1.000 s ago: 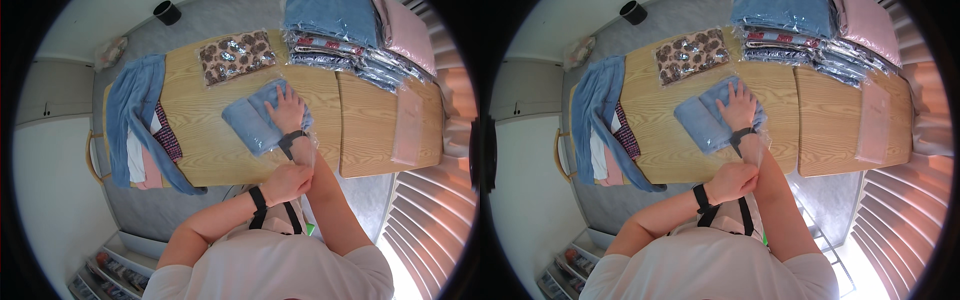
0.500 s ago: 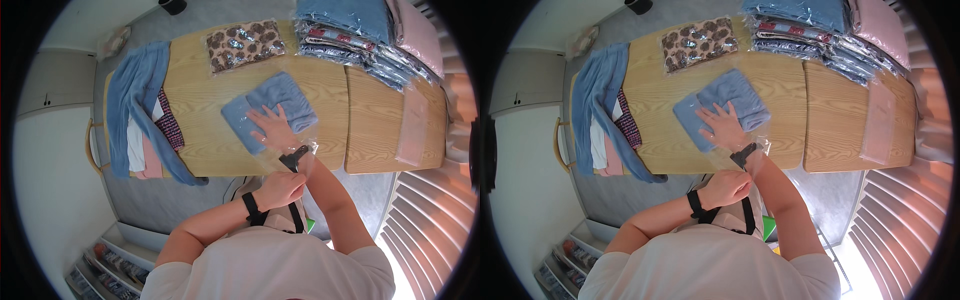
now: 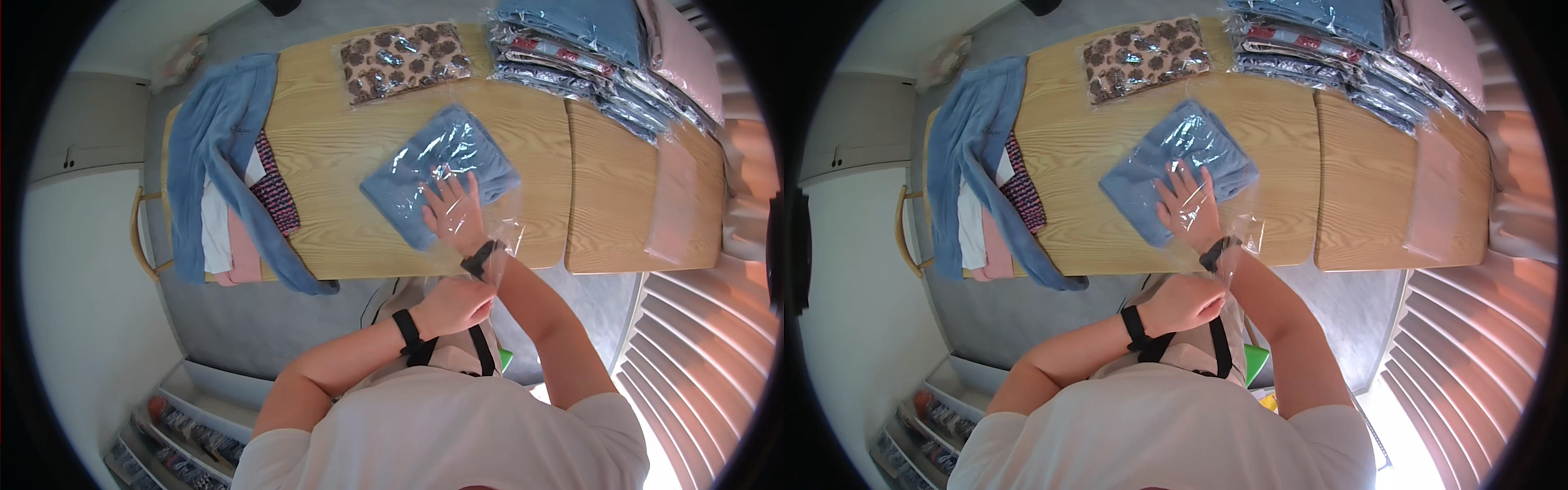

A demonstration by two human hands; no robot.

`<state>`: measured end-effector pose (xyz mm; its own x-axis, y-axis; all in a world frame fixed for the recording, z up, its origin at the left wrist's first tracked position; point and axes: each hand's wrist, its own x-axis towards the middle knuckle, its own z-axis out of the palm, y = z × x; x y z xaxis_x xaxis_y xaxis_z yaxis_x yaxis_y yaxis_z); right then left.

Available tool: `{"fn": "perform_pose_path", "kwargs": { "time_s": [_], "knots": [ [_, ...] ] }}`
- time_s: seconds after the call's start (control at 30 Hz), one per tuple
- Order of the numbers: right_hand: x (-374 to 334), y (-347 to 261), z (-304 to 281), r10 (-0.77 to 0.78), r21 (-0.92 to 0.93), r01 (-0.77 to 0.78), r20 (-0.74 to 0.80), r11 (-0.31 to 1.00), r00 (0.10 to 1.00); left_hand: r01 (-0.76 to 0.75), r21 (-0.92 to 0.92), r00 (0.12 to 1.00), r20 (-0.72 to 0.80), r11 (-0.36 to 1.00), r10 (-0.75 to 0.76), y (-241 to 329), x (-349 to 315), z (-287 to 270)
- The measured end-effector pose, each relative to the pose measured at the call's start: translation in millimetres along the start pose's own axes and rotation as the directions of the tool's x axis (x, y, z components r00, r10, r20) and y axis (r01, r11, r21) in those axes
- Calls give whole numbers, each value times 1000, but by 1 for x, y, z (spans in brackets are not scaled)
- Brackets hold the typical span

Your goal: Folding animal-print leggings and blue sweatpants then placing them in plastic bags.

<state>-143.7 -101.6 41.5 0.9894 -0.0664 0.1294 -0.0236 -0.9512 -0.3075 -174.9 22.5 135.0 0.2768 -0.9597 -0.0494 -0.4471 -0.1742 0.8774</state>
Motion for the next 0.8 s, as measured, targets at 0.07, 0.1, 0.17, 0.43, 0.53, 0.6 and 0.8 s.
{"fn": "perform_pose_path", "kwargs": {
  "time_s": [0.07,0.1,0.17,0.43,0.53,0.6,0.8],
  "knots": [
    [-16,-5,-12,136,-79,-131,58,988,989,-10,-29,998,-59,1000,8,1,-2,0],
    [-25,-3,-16,223,-85,-219,39,972,974,2,-22,999,-51,1000,-3,2,-2,-1],
    [-38,1,-20,319,-94,-318,-3,944,948,-17,-14,998,-54,1000,16,5,-1,-1],
    [-48,8,-12,452,91,-444,-106,891,886,29,58,999,-37,998,-27,3,4,9],
    [-65,12,-2,648,164,-630,-89,759,757,29,73,998,-52,997,-25,2,3,11],
    [-78,20,3,724,186,-705,-63,684,687,27,72,998,-55,997,-23,3,2,11],
    [-73,9,-5,411,90,-402,-155,911,898,3,98,999,-46,995,2,3,-4,7]
  ]
}}
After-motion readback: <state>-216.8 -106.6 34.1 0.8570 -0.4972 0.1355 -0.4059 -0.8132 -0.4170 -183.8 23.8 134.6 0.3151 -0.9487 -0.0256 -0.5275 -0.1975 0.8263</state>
